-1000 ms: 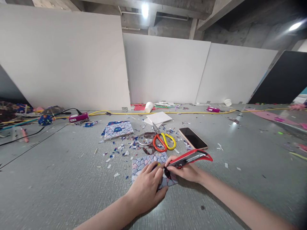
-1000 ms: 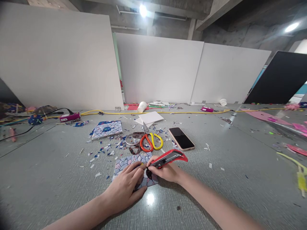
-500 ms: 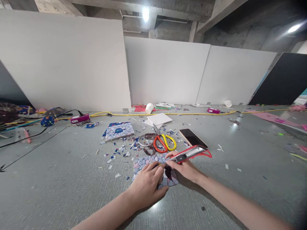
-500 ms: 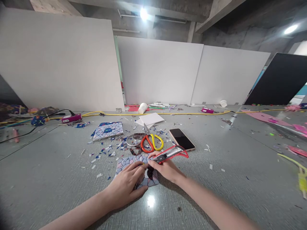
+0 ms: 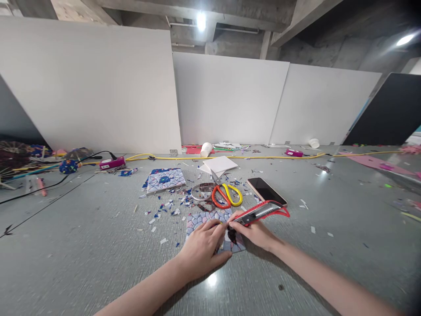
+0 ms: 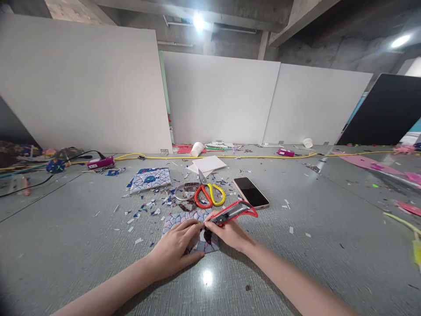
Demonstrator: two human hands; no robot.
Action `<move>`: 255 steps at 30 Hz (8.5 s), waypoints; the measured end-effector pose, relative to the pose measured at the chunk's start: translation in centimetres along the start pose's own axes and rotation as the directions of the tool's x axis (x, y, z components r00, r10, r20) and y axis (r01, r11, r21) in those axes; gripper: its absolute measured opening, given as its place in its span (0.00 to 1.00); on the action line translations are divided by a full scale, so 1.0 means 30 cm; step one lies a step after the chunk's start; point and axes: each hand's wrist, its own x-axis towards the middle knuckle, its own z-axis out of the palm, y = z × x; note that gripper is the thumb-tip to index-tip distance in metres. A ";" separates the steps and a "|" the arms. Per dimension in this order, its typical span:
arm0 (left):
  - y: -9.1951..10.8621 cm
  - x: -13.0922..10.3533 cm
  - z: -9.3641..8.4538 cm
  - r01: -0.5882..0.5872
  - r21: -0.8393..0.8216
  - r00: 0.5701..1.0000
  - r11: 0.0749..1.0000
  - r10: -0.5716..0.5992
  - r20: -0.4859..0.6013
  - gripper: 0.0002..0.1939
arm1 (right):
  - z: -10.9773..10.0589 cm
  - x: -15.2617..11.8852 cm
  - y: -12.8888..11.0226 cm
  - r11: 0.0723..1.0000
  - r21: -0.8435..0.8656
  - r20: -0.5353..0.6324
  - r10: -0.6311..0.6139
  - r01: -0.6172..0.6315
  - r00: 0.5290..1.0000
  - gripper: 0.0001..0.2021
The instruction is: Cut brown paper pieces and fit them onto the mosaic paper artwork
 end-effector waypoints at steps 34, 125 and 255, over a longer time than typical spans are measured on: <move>-0.002 0.003 0.000 -0.010 -0.018 1.000 1.000 0.011 0.028 0.22 | -0.002 -0.008 0.001 0.996 -0.082 0.053 -0.023 0.028 0.998 0.09; 0.006 0.000 0.010 0.035 -0.045 0.999 0.998 -0.035 -0.009 0.21 | 0.034 0.008 -0.026 0.993 -0.116 -0.023 -0.037 0.034 0.999 0.05; 0.014 -0.008 -0.015 -0.087 0.069 0.990 0.994 0.079 0.116 0.23 | 0.054 -0.018 -0.064 0.967 -0.253 -0.154 -0.017 -0.023 0.988 0.05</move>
